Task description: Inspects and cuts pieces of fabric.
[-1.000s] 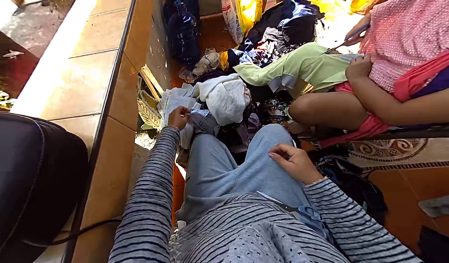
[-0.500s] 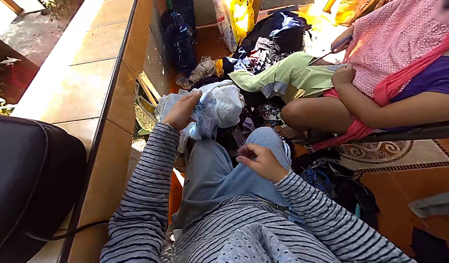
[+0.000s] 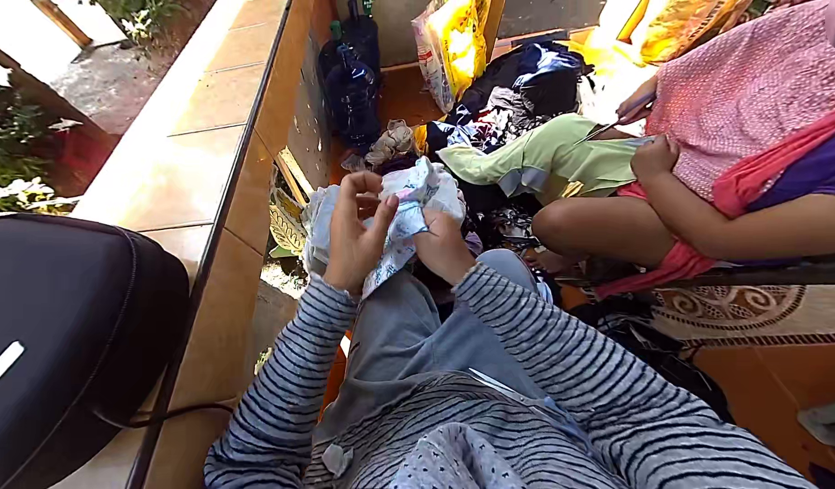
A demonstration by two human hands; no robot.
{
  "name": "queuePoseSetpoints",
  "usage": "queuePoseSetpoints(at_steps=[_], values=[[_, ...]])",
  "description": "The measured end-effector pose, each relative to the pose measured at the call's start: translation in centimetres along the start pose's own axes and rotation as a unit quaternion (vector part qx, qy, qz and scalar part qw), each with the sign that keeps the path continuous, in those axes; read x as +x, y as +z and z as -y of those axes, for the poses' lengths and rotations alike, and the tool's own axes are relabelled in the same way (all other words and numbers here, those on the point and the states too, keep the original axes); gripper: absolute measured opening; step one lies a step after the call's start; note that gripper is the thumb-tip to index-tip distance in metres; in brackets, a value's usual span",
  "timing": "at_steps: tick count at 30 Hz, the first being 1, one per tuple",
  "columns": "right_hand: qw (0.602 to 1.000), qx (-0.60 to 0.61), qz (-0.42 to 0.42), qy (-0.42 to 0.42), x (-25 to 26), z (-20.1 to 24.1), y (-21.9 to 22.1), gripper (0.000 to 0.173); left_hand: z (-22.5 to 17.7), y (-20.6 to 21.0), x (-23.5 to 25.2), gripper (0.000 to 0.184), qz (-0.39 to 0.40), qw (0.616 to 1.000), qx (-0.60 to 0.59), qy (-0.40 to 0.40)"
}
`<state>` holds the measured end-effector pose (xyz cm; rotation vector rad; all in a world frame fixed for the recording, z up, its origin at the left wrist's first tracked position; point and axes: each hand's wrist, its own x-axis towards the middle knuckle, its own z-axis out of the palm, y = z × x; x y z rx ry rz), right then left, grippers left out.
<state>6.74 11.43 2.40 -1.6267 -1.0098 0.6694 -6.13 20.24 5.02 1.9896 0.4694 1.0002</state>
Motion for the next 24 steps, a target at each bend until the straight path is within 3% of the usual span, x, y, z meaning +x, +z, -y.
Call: queuePoseSetpoints(at_steps=[3,6,8,11,13,15,18,21,24], values=[[0.997,0.070,-0.034,-0.026,-0.2,2.2,-2.5,0.018,5.2,3.1,-5.5,0.047,-0.056,0.995,0.078,0.039],[0.991,0.094,-0.067,-0.063,0.7,4.6,-5.2,0.023,8.6,4.4,-8.5,0.027,-0.036,0.987,0.154,-0.019],[0.984,0.124,-0.106,-0.068,1.9,6.8,-7.9,0.022,9.5,3.4,-8.7,0.024,0.015,0.978,0.198,-0.070],[0.969,0.171,-0.168,-0.054,3.5,10.9,-12.3,0.016,9.9,1.5,-7.1,0.031,0.171,0.944,0.217,-0.178],[0.978,0.087,-0.186,-0.044,5.0,12.8,-15.4,0.011,9.4,-0.1,-4.8,0.030,0.234,0.934,0.195,-0.189],[0.970,-0.142,-0.195,-0.019,7.4,12.9,-19.2,0.015,8.7,-2.3,-2.0,0.027,0.165,0.964,0.143,-0.149],[0.908,-0.353,-0.215,0.065,12.1,10.3,-24.9,0.021,7.5,-6.0,3.1,0.022,-0.024,0.997,0.027,-0.066],[0.890,-0.367,-0.163,0.215,11.6,10.9,-27.3,0.023,4.6,-8.8,8.2,0.016,-0.105,0.993,-0.040,-0.039],[0.887,-0.356,-0.190,0.223,10.8,9.9,-28.3,0.023,2.9,-10.0,11.9,0.017,-0.082,0.995,0.054,-0.003]])
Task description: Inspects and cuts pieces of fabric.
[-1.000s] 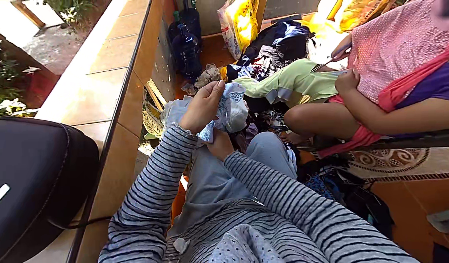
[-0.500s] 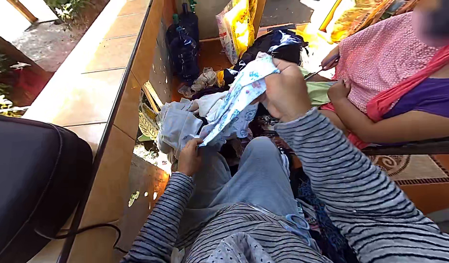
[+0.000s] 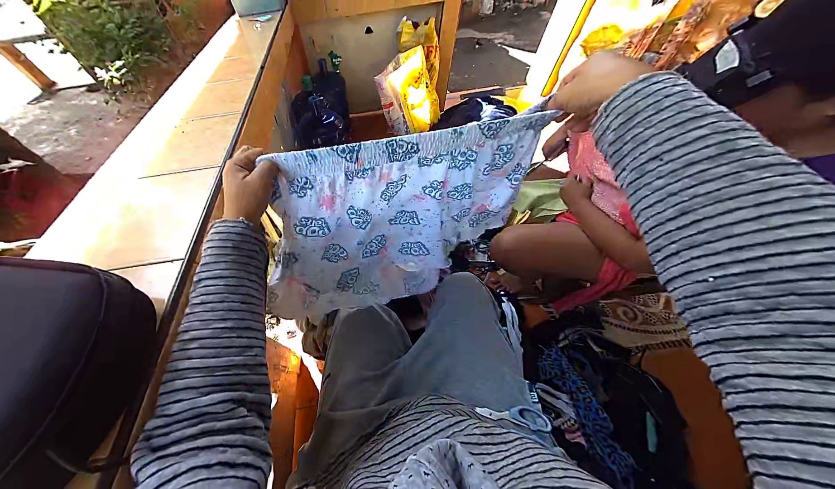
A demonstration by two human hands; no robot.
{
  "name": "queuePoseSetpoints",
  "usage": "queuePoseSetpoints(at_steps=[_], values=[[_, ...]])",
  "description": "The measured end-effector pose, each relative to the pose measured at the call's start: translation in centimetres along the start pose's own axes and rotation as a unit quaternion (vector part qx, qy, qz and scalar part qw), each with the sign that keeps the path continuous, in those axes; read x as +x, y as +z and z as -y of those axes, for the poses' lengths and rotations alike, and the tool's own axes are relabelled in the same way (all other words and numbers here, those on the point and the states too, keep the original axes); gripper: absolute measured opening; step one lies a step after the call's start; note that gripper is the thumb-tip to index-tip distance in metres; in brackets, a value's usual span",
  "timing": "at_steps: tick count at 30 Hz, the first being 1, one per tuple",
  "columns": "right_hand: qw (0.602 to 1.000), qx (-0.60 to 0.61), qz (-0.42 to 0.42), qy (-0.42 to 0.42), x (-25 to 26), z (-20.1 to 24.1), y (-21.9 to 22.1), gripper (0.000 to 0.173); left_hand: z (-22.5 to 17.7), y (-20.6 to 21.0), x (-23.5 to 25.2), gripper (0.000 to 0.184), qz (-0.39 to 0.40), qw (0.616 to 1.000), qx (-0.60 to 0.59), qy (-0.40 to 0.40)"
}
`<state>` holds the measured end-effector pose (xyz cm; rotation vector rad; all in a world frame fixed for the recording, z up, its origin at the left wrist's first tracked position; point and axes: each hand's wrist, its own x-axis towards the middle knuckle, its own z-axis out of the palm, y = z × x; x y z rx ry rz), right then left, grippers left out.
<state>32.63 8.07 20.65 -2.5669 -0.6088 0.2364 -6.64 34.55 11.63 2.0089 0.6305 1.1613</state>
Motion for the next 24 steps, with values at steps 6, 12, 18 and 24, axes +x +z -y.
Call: queuePoseSetpoints(at_steps=[6,12,18,24], values=[[0.988,-0.140,0.023,-0.058,-1.0,-2.4,0.2,0.026,-3.8,-0.2,2.9,0.022,0.034,0.999,0.008,0.003],[0.986,-0.046,0.085,-0.138,-2.5,-5.4,2.8,0.024,-4.7,-0.8,1.2,0.026,0.094,0.991,-0.046,0.086],[0.975,-0.015,0.168,-0.148,-11.3,-15.7,10.6,0.030,-3.0,-2.2,-14.8,0.018,0.192,0.920,0.340,-0.032],[0.951,-0.065,0.301,-0.015,-20.0,-22.1,20.8,0.043,5.0,-0.3,-26.8,0.030,0.361,0.798,0.331,-0.352]])
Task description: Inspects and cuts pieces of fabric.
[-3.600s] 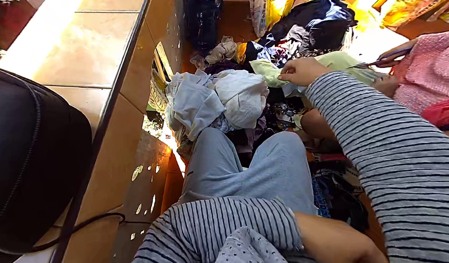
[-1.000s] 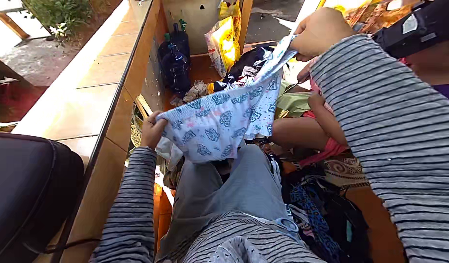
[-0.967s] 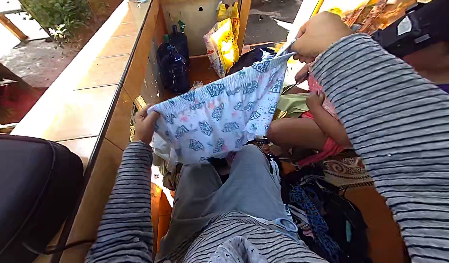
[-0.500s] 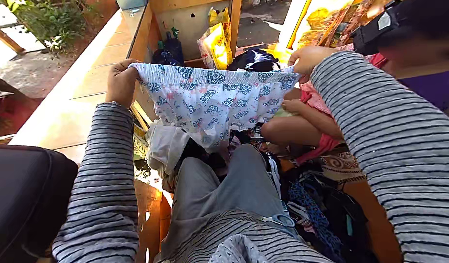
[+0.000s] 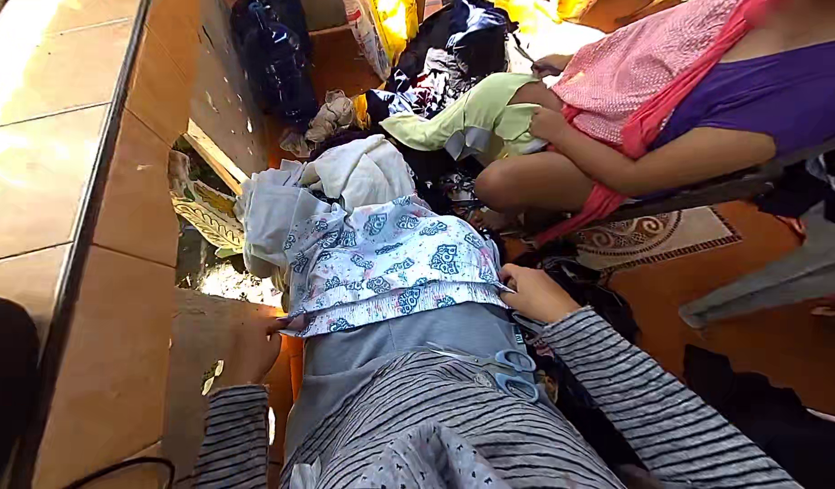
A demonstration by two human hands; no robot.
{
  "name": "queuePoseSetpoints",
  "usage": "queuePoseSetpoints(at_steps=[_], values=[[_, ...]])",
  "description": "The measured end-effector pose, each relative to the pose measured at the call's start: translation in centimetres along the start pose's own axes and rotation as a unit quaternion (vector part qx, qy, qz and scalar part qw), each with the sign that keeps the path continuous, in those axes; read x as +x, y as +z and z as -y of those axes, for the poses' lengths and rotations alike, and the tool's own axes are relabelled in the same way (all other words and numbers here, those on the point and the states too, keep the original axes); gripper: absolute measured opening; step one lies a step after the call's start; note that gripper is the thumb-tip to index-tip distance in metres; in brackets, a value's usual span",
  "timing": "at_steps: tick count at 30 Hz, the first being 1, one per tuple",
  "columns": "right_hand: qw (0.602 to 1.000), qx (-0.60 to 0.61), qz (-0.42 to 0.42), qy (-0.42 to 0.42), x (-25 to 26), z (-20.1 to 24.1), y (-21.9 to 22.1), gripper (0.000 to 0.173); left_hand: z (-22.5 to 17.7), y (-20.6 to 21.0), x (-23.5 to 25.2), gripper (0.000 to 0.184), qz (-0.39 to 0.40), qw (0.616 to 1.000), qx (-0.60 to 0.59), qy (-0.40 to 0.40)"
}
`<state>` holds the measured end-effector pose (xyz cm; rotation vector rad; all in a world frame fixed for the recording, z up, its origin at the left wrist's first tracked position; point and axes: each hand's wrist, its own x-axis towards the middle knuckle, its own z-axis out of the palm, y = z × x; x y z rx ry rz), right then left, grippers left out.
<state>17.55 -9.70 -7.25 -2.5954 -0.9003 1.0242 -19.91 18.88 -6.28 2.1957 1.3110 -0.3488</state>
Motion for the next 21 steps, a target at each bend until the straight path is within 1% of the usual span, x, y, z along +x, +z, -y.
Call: queuePoseSetpoints(at_steps=[1,3,5,7,9,10,11,13,15,17,19,21], values=[[0.999,0.016,-0.035,-0.009,-0.1,-0.1,1.0,0.043,0.6,1.0,0.1,0.030,-0.014,0.999,-0.039,0.007],[0.988,0.041,-0.127,-0.079,0.1,0.1,1.9,0.047,0.9,2.0,0.5,0.028,-0.074,0.988,-0.131,0.017],[0.966,0.036,-0.194,-0.164,1.1,0.5,1.9,0.039,-0.3,1.8,1.4,0.028,-0.159,0.972,-0.173,0.016],[0.954,0.006,-0.220,-0.202,2.4,1.6,1.0,0.025,-2.3,0.0,2.3,0.029,-0.204,0.966,-0.160,0.018],[0.946,-0.011,-0.250,-0.207,4.0,2.7,-1.2,0.018,-4.5,-2.7,3.1,0.021,-0.231,0.964,-0.121,0.049],[0.935,-0.009,-0.286,-0.210,4.8,3.2,-2.9,0.017,-5.4,-4.1,3.6,0.020,-0.251,0.960,-0.100,0.075],[0.925,-0.004,-0.320,-0.205,5.2,3.8,-5.0,0.018,-6.1,-5.5,3.9,0.024,-0.274,0.953,-0.084,0.098],[0.906,0.017,-0.381,-0.187,4.7,5.6,-9.4,0.022,-7.4,-8.4,4.3,0.029,-0.340,0.927,-0.067,0.142],[0.888,0.028,-0.422,-0.181,3.4,7.0,-12.5,0.025,-8.5,-10.6,4.2,0.031,-0.415,0.888,-0.066,0.187],[0.868,0.031,-0.455,-0.197,1.8,7.4,-13.2,0.025,-9.2,-11.4,3.3,0.032,-0.457,0.862,-0.073,0.207],[0.854,0.036,-0.469,-0.222,0.2,6.9,-11.9,0.024,-8.5,-10.3,2.4,0.028,-0.486,0.842,-0.075,0.220],[0.869,0.041,-0.442,-0.219,-1.0,5.4,-9.1,0.025,-6.3,-7.4,1.9,0.022,-0.504,0.830,-0.072,0.229]])
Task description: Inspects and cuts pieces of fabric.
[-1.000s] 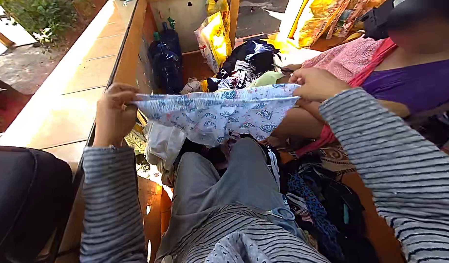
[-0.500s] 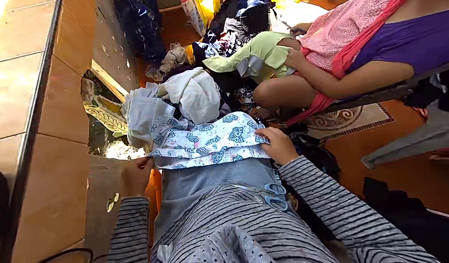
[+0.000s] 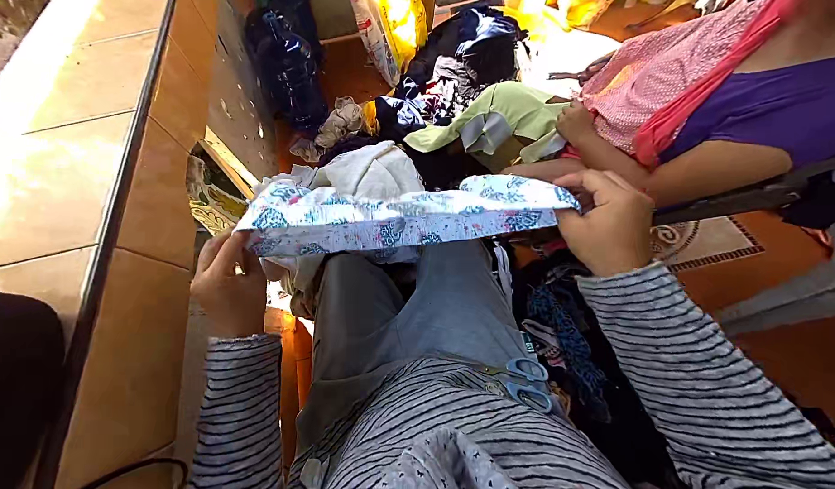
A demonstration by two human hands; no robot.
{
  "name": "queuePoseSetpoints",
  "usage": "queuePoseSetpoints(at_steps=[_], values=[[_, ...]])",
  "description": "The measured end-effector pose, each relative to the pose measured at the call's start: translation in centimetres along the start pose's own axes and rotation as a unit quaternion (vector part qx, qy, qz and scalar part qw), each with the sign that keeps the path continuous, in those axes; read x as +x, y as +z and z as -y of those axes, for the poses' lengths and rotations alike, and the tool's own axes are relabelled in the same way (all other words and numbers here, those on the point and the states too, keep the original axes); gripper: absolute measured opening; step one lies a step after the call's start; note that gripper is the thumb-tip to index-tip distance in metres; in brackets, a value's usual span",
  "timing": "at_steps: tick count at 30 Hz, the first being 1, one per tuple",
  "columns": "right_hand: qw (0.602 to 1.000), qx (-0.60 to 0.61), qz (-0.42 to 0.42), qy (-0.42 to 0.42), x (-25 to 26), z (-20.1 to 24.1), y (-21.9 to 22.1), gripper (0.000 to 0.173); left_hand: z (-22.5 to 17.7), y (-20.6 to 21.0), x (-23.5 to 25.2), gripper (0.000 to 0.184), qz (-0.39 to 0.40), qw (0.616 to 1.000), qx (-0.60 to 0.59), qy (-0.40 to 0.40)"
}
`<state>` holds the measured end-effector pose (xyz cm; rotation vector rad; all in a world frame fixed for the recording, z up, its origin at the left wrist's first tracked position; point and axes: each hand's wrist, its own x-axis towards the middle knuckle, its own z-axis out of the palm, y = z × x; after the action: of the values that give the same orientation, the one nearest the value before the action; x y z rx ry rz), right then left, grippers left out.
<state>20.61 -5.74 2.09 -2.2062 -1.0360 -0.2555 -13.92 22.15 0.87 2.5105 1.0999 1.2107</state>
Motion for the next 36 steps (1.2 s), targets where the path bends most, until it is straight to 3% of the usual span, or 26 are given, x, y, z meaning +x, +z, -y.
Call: queuePoseSetpoints(at_steps=[2,7,9,11,13,14,15,17,18,19,21,23,26,30,33,36], values=[[0.998,-0.004,0.063,0.029,-4.4,-1.7,1.9,0.027,2.3,1.1,-4.9,0.021,0.026,0.999,0.011,-0.015],[0.960,0.000,0.247,0.131,-12.5,-4.2,5.6,0.036,5.2,2.8,-15.3,0.024,0.191,0.970,-0.009,-0.153],[0.964,0.036,0.228,0.130,-14.1,-4.5,5.2,0.046,4.4,3.0,-17.1,0.026,0.169,0.974,-0.028,-0.150],[0.978,0.053,0.181,0.087,-15.3,-4.4,4.1,0.055,2.7,3.2,-17.4,0.022,0.121,0.986,-0.065,-0.096],[0.976,0.068,0.205,0.023,-16.3,-4.1,2.5,0.048,-0.4,3.0,-16.6,0.020,0.174,0.960,-0.184,-0.116],[0.963,0.082,0.255,-0.001,-16.7,-3.9,1.6,0.042,-2.3,2.7,-15.9,0.023,0.256,0.909,-0.272,-0.182],[0.946,0.095,0.310,-0.020,-17.2,-3.6,1.0,0.039,-4.3,2.6,-15.1,0.028,0.341,0.825,-0.358,-0.275],[0.924,0.088,0.369,-0.048,-18.3,-2.9,0.4,0.037,-7.8,3.4,-13.7,0.036,0.420,0.615,-0.480,-0.463],[0.924,0.077,0.369,-0.054,-18.9,-2.7,0.3,0.038,-9.1,4.2,-13.4,0.038,0.426,0.532,-0.508,-0.527],[0.928,0.066,0.362,-0.059,-19.3,-2.4,0.2,0.039,-10.1,5.2,-13.4,0.038,0.420,0.473,-0.522,-0.572],[0.933,0.040,0.354,-0.056,-19.6,-2.1,-0.5,0.041,-11.4,7.0,-13.4,0.037,0.394,0.410,-0.533,-0.626],[0.923,0.021,0.384,-0.011,-19.7,-1.6,-1.5,0.040,-12.3,8.2,-13.0,0.032,0.347,0.385,-0.530,-0.671],[0.865,0.015,0.494,0.084,-19.3,-1.2,-2.0,0.035,-13.4,9.8,-12.1,0.019,0.261,0.391,-0.514,-0.717],[0.822,0.046,0.546,0.155,-19.2,-1.9,-1.9,0.035,-14.8,11.3,-11.3,0.017,0.237,0.387,-0.523,-0.722],[0.772,0.159,0.567,0.240,-18.5,-2.8,-2.3,0.025,-15.3,12.7,-11.0,0.021,0.254,0.377,-0.531,-0.715],[0.699,0.344,0.526,0.340,-18.9,-3.6,-2.6,0.013,-15.5,13.9,-10.8,0.017,0.251,0.392,-0.526,-0.712]])
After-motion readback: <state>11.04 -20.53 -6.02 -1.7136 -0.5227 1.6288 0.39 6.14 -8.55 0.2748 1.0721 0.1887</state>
